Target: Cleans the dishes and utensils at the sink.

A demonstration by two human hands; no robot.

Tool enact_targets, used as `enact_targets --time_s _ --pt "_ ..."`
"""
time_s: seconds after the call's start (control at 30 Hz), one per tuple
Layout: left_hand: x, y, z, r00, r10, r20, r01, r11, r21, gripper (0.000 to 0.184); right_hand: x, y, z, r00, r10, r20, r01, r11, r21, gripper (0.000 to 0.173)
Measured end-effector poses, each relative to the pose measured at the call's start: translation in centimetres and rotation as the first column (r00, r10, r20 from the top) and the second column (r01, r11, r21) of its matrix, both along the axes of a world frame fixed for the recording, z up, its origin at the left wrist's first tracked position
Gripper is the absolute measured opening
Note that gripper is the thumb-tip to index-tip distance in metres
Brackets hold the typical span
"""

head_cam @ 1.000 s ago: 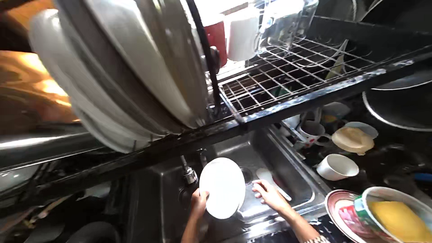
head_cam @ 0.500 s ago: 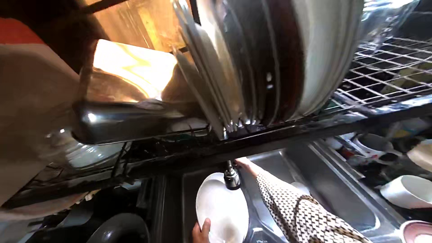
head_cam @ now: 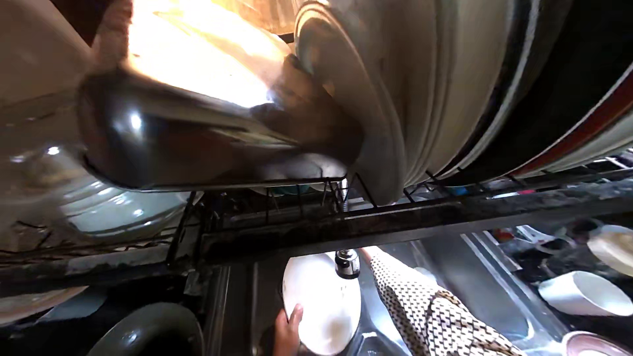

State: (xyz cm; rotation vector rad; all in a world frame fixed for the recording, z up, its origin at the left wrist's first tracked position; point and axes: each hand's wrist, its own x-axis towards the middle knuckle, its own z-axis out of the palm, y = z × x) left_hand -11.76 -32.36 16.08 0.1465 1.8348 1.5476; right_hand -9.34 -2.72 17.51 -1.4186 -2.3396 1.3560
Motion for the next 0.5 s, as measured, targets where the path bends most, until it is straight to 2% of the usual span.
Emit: enact_targets --time_s 0.03,0.13,0.2,0.27,0.3,0.33,0.4,0.5 --pt "0.2 0.0 0.1 1.0 0.004 0.014 -0.004 1.0 0.002 0.023 0.1 -0.5 1.1 0.999 0.005 0.037 -0.005 1.0 0.001 0.04" --pt "0.6 -0.1 0.3 0.998 0.005 0.055 -0.004 1.0 -0.002 0.024 0.2 -0.2 0.5 0.999 -0.041 0.025 0.042 0.997 -0.068 0.046" --pt "0.9 0.0 0.0 0.998 0.014 0.068 -0.014 1.0 0.002 0.023 1.0 0.3 -2.4 0.99 -0.03 -0.134 0.028 1.0 -0.012 0.051" --pt "1.2 -0.1 -0.3 0.996 0.036 0.08 -0.037 0.999 0.013 0.024 2.8 -1.0 -5.3 0.918 -0.013 -0.397 0.017 1.0 0.007 0.071" --pt "1.3 0.0 -0.3 0.996 0.046 0.077 -0.048 0.999 0.019 0.024 4.0 -2.7 -4.2 0.894 -0.082 -0.44 0.019 0.989 -0.146 0.076" --pt "1.6 0.2 -0.4 0.996 0.057 0.072 -0.058 0.998 0.02 0.025 5.1 -4.6 -3.3 0.855 -0.207 -0.475 0.063 0.951 -0.302 0.068" --pt "2.0 0.6 -0.8 0.994 0.088 0.057 -0.089 0.996 0.005 0.028 6.8 -8.4 -2.7 0.75 -0.438 -0.495 0.124 0.829 -0.546 0.039" --pt "2.6 1.7 -1.4 0.994 0.107 0.033 -0.109 0.993 0.036 0.03 9.4 -13.2 -3.0 0.674 -0.592 -0.443 0.046 0.632 -0.774 0.036"
